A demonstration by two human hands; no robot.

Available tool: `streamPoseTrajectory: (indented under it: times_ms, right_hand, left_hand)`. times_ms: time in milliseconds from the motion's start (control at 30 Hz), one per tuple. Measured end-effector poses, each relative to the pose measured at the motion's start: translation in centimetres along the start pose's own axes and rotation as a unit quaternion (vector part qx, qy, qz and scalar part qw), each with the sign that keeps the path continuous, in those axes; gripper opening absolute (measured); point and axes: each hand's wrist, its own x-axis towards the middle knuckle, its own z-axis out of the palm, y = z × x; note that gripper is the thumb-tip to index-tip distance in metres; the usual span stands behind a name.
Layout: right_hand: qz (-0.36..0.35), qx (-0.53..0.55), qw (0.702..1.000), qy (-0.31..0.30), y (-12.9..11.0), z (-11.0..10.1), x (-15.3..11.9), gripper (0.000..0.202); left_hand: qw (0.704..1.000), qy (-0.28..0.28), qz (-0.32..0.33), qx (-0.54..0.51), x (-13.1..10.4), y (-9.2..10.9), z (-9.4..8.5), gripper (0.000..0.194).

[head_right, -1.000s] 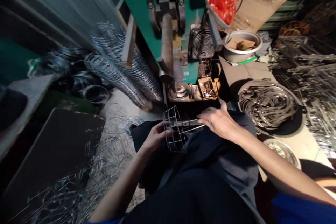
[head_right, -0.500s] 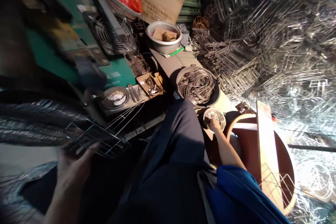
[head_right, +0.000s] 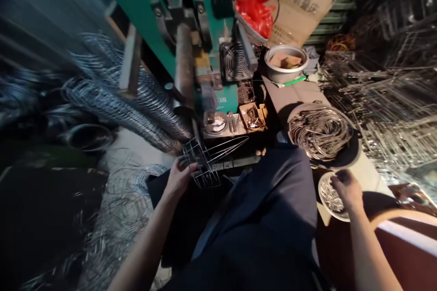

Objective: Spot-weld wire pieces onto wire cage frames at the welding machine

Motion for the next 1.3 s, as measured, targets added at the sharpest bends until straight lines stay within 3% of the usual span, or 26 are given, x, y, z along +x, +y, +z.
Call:
streamPoseTrajectory:
  times_ms: [67, 100, 167, 267, 367, 500, 633, 867, 1300]
  right_hand:
    - [-0.016, 0.059, 0.995, 0.080, -4.9, 0.2, 1.0, 0.033]
    - [-0.064, 0.085, 0.991, 0.075, -8.1, 0.6, 1.3, 0.030]
    - [-0.210, 0.087, 0.974, -0.007, -15.0, 2.1, 1.5, 0.026]
    - [-0.400, 0.052, 0.910, -0.091, -23.9, 5.3, 1.2, 0.025]
    - [-0.524, -0.023, 0.845, -0.103, -28.3, 8.6, 0.9, 0.024]
    - [-0.566, -0.100, 0.814, -0.087, -29.1, 11.4, 1.6, 0.025]
    - [-0.587, -0.129, 0.798, -0.046, -28.9, 12.7, 2.4, 0.035]
    - [-0.611, -0.141, 0.779, -0.004, -30.1, 13.3, 2.5, 0.038]
    - [-0.620, -0.041, 0.783, 0.013, -32.3, 13.6, 2.7, 0.022]
  left_hand:
    - [1.000, -0.005, 0.006, -0.007, 0.2, -0.1, -0.5, 0.060]
    - [1.000, -0.009, 0.004, -0.010, 0.3, -0.1, -0.5, 0.059]
    - [1.000, -0.020, -0.003, -0.012, 0.2, 0.0, -0.5, 0.058]
    - [1.000, -0.028, -0.010, -0.010, -0.1, 0.4, -0.5, 0.059]
    - [0.999, -0.030, -0.012, -0.019, -0.1, 0.8, -1.0, 0.061]
    - [0.999, -0.020, -0.020, -0.025, 0.4, 1.1, -2.1, 0.063]
    - [0.999, -0.020, -0.023, -0.027, 1.3, 1.3, -2.9, 0.064]
    - [0.999, -0.022, -0.016, -0.047, 2.3, 2.0, -3.6, 0.067]
    - [0.998, -0.018, 0.023, -0.063, 2.7, 3.5, -4.4, 0.067]
